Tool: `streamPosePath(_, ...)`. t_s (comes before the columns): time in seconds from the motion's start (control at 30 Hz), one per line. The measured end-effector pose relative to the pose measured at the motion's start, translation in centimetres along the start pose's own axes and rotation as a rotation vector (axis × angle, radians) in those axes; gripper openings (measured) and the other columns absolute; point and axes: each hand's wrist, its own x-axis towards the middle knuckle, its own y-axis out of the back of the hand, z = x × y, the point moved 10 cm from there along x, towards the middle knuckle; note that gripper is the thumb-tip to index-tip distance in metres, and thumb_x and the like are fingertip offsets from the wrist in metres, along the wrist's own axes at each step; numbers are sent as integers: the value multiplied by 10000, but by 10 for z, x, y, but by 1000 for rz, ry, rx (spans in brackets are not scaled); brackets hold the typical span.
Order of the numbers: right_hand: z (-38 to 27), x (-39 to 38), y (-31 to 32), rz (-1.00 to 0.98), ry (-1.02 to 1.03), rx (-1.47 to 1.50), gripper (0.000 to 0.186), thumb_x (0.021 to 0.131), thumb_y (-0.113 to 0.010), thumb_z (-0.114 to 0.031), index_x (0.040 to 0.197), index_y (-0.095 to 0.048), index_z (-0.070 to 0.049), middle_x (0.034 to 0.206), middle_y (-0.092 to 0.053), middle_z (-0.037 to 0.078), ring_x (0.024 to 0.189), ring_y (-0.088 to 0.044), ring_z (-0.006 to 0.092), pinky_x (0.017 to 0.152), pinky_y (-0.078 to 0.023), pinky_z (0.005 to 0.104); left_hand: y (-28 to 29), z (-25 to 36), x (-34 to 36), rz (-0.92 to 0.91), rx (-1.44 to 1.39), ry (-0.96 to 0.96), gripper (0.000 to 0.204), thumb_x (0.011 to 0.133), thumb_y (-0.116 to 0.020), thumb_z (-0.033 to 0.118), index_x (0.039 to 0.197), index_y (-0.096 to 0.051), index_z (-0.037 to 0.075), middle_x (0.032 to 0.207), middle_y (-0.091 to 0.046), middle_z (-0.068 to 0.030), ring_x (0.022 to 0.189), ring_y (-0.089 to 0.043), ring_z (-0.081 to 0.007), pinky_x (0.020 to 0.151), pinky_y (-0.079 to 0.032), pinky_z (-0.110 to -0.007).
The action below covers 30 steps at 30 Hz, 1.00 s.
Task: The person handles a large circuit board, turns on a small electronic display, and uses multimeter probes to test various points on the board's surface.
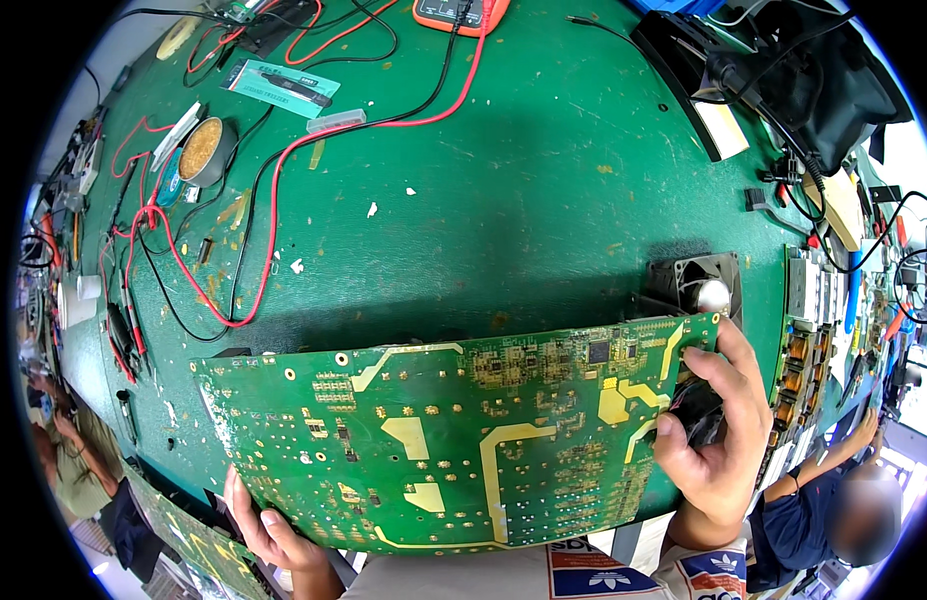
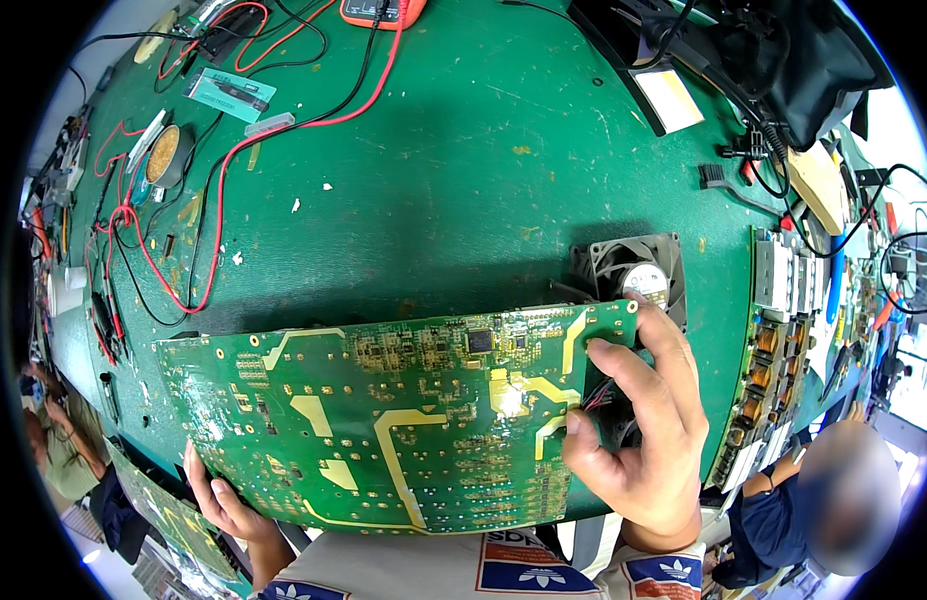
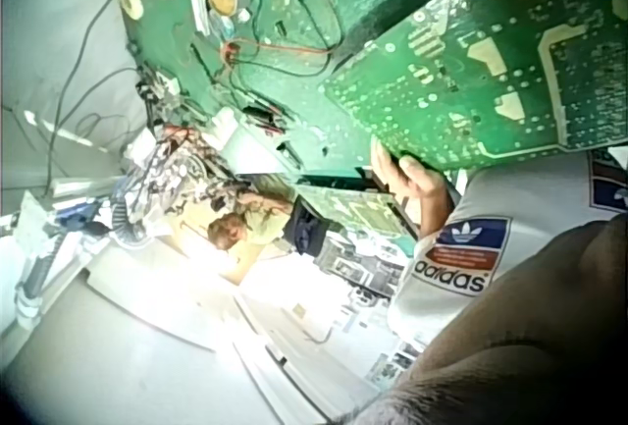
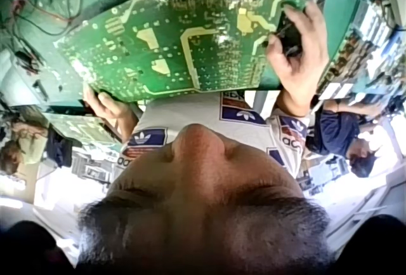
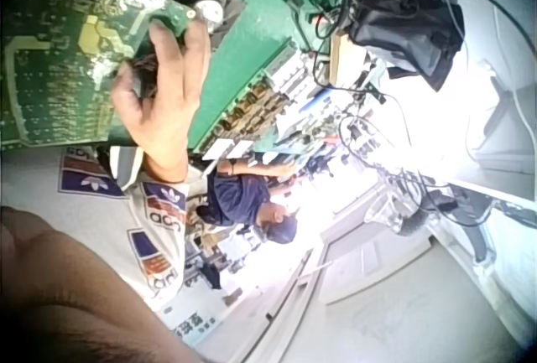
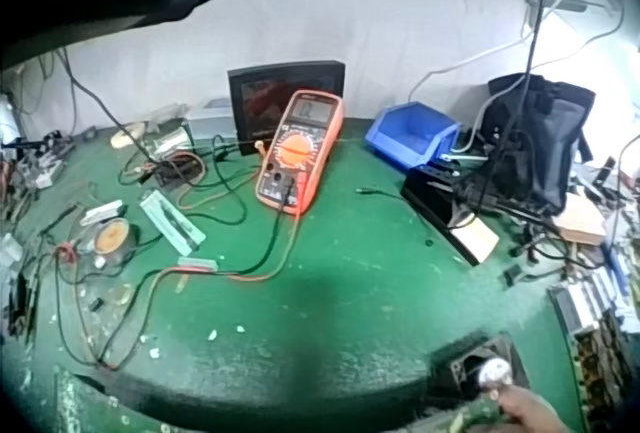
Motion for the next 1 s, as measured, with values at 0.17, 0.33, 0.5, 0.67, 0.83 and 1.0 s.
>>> streamPosePath(0.17,1,-1,0,-5,-7,-6,473,719,-749,-129,1156,-642,16,1339,-541,273,1232,-544,448,1047,-416,493,1,-2,-1,18,-23,-4,538,997,-457,308,1350,-481,-98,1384,-494,-270,1239,-519,-345,1059,-397,-482)
streamPosePath(0.33,0,-2,0,-4,7,-40,479,718,-736,-144,1159,-639,18,1339,-544,278,1231,-552,432,1048,-416,475,1,-2,-1,23,-27,-7,542,984,-461,304,1345,-488,-100,1372,-506,-269,1234,-523,-348,1060,-395,-481)
streamPosePath(0.5,2,1,-1,-10,32,-86,500,711,-715,-159,1169,-626,24,1333,-556,282,1214,-579,395,1042,-424,438,-1,0,4,10,-15,2,547,979,-459,305,1334,-497,-110,1362,-518,-272,1235,-525,-351,1063,-392,-479)
streamPosePath(0.67,2,-1,-1,-7,30,-46,499,711,-711,-153,1170,-624,23,1335,-553,282,1214,-576,391,1043,-423,441,1,-3,-1,30,-23,-2,537,970,-450,279,1334,-495,-114,1365,-517,-276,1239,-524,-356,1067,-390,-479)
streamPosePath(0.83,0,0,0,1,5,10,470,716,-739,-117,1155,-644,21,1330,-539,276,1221,-547,450,1041,-421,487,-2,0,2,25,-40,13,521,971,-438,263,1326,-500,-114,1353,-523,-278,1233,-531,-355,1066,-393,-483)
streamPosePath(1.0,-4,-2,-1,-19,34,-47,494,731,-719,-80,1208,-629,14,1353,-521,275,1229,-534,460,1044,-417,493,-8,7,8,-9,-75,-47,490,1004,-402,250,1322,-506,-108,1337,-537,-282,1219,-543,-374,1063,-398,-489)
